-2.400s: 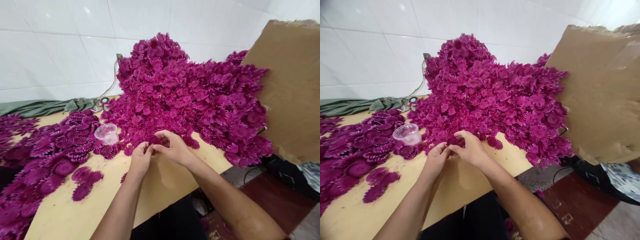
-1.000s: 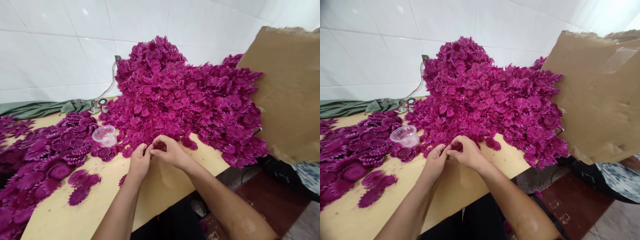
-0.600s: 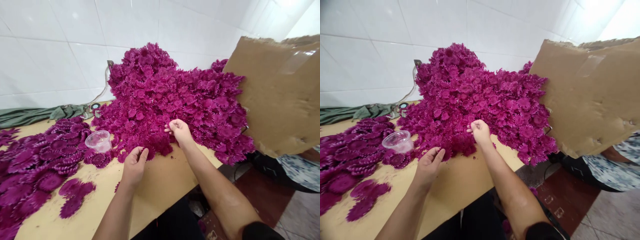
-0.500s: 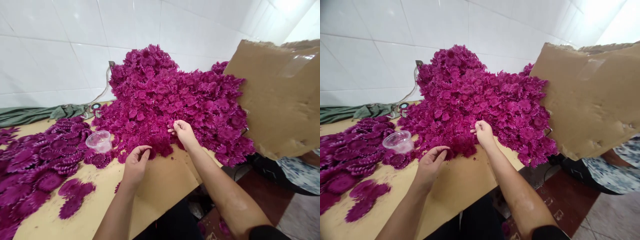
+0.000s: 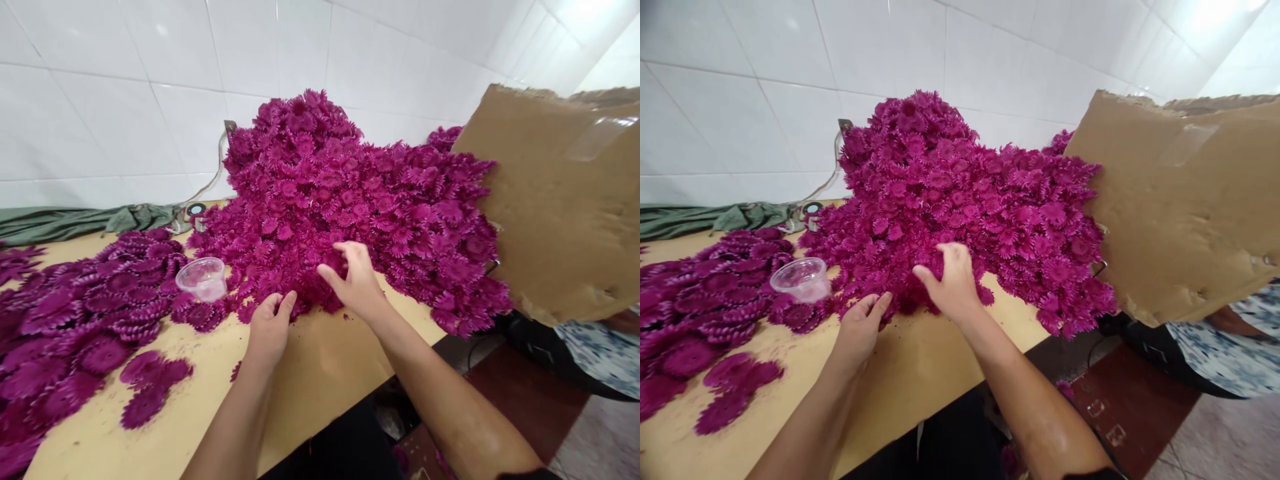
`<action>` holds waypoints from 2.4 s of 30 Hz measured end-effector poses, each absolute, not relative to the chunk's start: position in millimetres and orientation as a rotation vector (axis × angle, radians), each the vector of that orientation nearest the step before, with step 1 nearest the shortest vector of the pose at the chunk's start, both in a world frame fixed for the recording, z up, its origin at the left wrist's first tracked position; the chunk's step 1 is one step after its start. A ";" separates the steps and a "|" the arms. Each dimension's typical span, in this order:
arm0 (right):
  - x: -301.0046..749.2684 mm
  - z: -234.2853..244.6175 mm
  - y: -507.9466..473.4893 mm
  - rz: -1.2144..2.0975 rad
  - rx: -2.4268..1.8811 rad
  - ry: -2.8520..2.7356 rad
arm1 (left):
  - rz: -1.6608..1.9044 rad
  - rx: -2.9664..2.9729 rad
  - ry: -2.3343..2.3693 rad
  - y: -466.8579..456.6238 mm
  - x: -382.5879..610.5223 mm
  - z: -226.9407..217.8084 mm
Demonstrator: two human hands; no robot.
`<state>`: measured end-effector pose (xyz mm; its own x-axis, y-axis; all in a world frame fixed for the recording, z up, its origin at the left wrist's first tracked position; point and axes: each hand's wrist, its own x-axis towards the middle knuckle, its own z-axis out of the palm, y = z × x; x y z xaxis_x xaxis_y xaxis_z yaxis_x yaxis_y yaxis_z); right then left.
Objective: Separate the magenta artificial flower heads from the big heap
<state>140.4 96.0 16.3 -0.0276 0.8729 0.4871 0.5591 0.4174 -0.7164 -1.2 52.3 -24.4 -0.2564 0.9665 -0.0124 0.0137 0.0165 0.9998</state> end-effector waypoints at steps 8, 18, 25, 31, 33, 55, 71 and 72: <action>110.8 0.8 67.0 1.113 -1.126 -1.729 | 1.394 0.969 1.214 48.8 0.6 -22.4; 141.3 8.0 116.1 0.829 -1.310 -1.264 | 1.403 1.125 1.268 46.7 3.6 -16.8; 154.7 13.8 122.9 0.354 -1.330 -1.497 | 1.380 1.030 1.301 48.6 3.0 -18.9; 132.6 17.6 85.9 0.442 -1.211 -1.743 | 1.336 1.011 1.318 49.2 0.7 -18.8; 128.7 20.4 79.7 0.513 -1.198 -1.712 | 1.327 1.000 1.331 49.4 0.0 -19.4; 138.3 0.2 86.2 1.038 -1.174 -1.241 | 1.452 0.928 1.244 46.6 3.8 -15.2; 126.5 9.3 66.9 0.925 -1.114 -1.730 | 1.413 0.868 1.244 49.4 1.3 -16.5; 123.1 6.8 63.3 1.022 -1.129 -1.729 | 1.407 0.844 1.249 49.4 1.5 -16.1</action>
<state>123.1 63.3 6.8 -0.2686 0.9433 0.1949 0.2845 0.2710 -0.9196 1.5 49.4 -16.1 -0.2250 0.9666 -0.1231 -0.2365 0.0684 0.9692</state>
